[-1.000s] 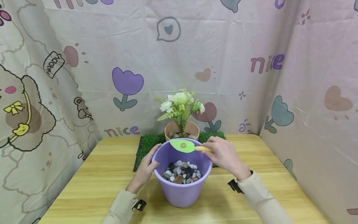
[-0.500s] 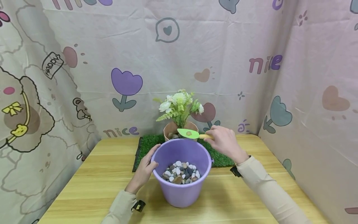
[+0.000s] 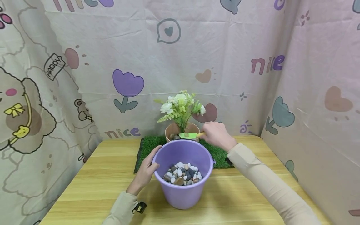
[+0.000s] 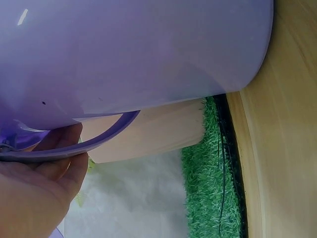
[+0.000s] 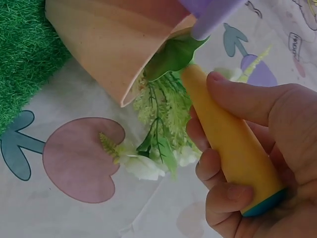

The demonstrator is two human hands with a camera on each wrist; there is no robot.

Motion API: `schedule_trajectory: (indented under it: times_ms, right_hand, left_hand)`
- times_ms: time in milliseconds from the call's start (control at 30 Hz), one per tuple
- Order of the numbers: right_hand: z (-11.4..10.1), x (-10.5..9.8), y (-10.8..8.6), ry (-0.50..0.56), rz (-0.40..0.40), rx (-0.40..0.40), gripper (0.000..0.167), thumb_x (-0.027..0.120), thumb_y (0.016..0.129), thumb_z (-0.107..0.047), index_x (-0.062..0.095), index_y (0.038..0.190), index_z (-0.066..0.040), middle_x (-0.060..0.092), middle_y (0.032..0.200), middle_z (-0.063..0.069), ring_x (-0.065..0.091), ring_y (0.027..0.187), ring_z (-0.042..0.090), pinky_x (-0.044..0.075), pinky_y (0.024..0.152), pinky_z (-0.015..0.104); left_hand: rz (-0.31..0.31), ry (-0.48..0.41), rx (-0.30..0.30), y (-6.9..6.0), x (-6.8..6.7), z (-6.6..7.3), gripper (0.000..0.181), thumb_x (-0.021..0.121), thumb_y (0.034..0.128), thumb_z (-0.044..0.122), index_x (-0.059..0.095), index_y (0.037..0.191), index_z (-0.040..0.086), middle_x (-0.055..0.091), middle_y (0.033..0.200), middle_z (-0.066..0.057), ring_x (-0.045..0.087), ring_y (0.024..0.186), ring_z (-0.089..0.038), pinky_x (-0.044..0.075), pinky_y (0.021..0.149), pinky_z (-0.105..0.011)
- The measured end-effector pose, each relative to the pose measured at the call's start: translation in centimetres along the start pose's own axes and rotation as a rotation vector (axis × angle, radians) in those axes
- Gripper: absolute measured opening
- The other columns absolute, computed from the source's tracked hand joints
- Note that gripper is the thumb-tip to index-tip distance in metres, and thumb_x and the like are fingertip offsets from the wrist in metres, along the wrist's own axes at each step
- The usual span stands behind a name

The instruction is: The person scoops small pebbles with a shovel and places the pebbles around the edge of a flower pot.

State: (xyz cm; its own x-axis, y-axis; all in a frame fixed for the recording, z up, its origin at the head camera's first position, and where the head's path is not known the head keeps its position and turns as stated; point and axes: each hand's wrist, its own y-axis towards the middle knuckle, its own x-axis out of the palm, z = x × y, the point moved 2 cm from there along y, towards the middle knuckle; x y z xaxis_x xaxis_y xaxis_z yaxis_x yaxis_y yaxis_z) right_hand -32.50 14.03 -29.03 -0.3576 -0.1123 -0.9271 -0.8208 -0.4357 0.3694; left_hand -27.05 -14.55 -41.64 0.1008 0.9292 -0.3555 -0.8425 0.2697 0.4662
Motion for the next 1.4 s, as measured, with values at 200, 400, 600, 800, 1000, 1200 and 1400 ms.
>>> schedule_trajectory:
  times_ms: [200, 400, 600, 800, 1000, 1200, 1400]
  right_hand:
    - [0.1, 0.2, 0.9, -0.032, -0.036, 0.019, 0.037, 0.072, 0.085, -0.042, 0.061, 0.058, -0.020, 0.056, 0.063, -0.001, 0.051, 0.055, 0.018, 0.038, 0.045, 0.035]
    - [0.4, 0.1, 1.0, -0.031, -0.050, 0.040, 0.028, 0.073, 0.085, -0.042, 0.069, 0.066, -0.021, 0.062, 0.070, -0.001, 0.056, 0.061, 0.019, 0.043, 0.049, 0.039]
    - [0.9, 0.1, 0.6, -0.016, -0.045, 0.052, 0.020, 0.072, 0.085, -0.040, 0.075, 0.075, -0.023, 0.064, 0.072, -0.002, 0.057, 0.062, 0.018, 0.043, 0.050, 0.039]
    - [1.3, 0.4, 0.0, -0.005, -0.040, 0.049, 0.014, 0.073, 0.086, -0.035, 0.078, 0.083, -0.022, 0.065, 0.074, -0.003, 0.056, 0.062, 0.017, 0.042, 0.049, 0.036]
    - [1.6, 0.9, -0.8, 0.035, -0.048, 0.057, 0.017, 0.072, 0.087, -0.035, 0.078, 0.093, -0.021, 0.064, 0.074, -0.003, 0.055, 0.061, 0.016, 0.039, 0.048, 0.033]
    - [2.0, 1.7, -1.9, 0.058, -0.029, 0.037, 0.027, 0.069, 0.089, -0.033, 0.076, 0.109, -0.016, 0.060, 0.082, -0.002, 0.053, 0.064, 0.016, 0.039, 0.051, 0.031]
    - [2.4, 2.5, -3.1, 0.105, -0.025, 0.030, 0.029, 0.063, 0.094, -0.028, 0.071, 0.117, -0.013, 0.050, 0.081, 0.000, 0.047, 0.061, 0.016, 0.037, 0.050, 0.030]
  left_hand:
    - [-0.011, 0.002, -0.028, 0.0, 0.1, 0.0, 0.071, 0.045, 0.0851, 0.003, 0.033, 0.153, 0.018, 0.039, 0.154, -0.014, 0.051, 0.129, -0.038, 0.050, 0.096, -0.044]
    - [-0.001, 0.016, -0.020, 0.2, 0.2, 0.1, 0.071, 0.046, 0.0850, 0.003, 0.034, 0.153, 0.018, 0.040, 0.153, -0.013, 0.051, 0.129, -0.037, 0.050, 0.097, -0.045]
    - [-0.001, 0.023, -0.006, 0.2, 0.0, 0.0, 0.071, 0.045, 0.0843, 0.003, 0.034, 0.153, 0.017, 0.041, 0.152, -0.015, 0.052, 0.128, -0.037, 0.050, 0.096, -0.047]
    - [-0.003, 0.023, -0.021, 0.1, 0.0, -0.1, 0.071, 0.046, 0.0845, 0.003, 0.034, 0.153, 0.018, 0.041, 0.153, -0.014, 0.052, 0.128, -0.037, 0.049, 0.096, -0.048]
    - [-0.004, 0.020, -0.024, -0.1, -0.1, -0.1, 0.071, 0.045, 0.0847, 0.004, 0.033, 0.153, 0.017, 0.041, 0.153, -0.015, 0.052, 0.128, -0.037, 0.050, 0.096, -0.046]
    - [-0.001, 0.017, -0.022, -0.1, -0.1, -0.1, 0.071, 0.045, 0.0849, 0.003, 0.034, 0.153, 0.018, 0.041, 0.153, -0.014, 0.052, 0.128, -0.037, 0.051, 0.096, -0.045]
    - [-0.008, 0.018, -0.020, 0.0, -0.2, 0.0, 0.070, 0.045, 0.0851, 0.003, 0.033, 0.153, 0.017, 0.040, 0.153, -0.015, 0.052, 0.128, -0.038, 0.051, 0.095, -0.045]
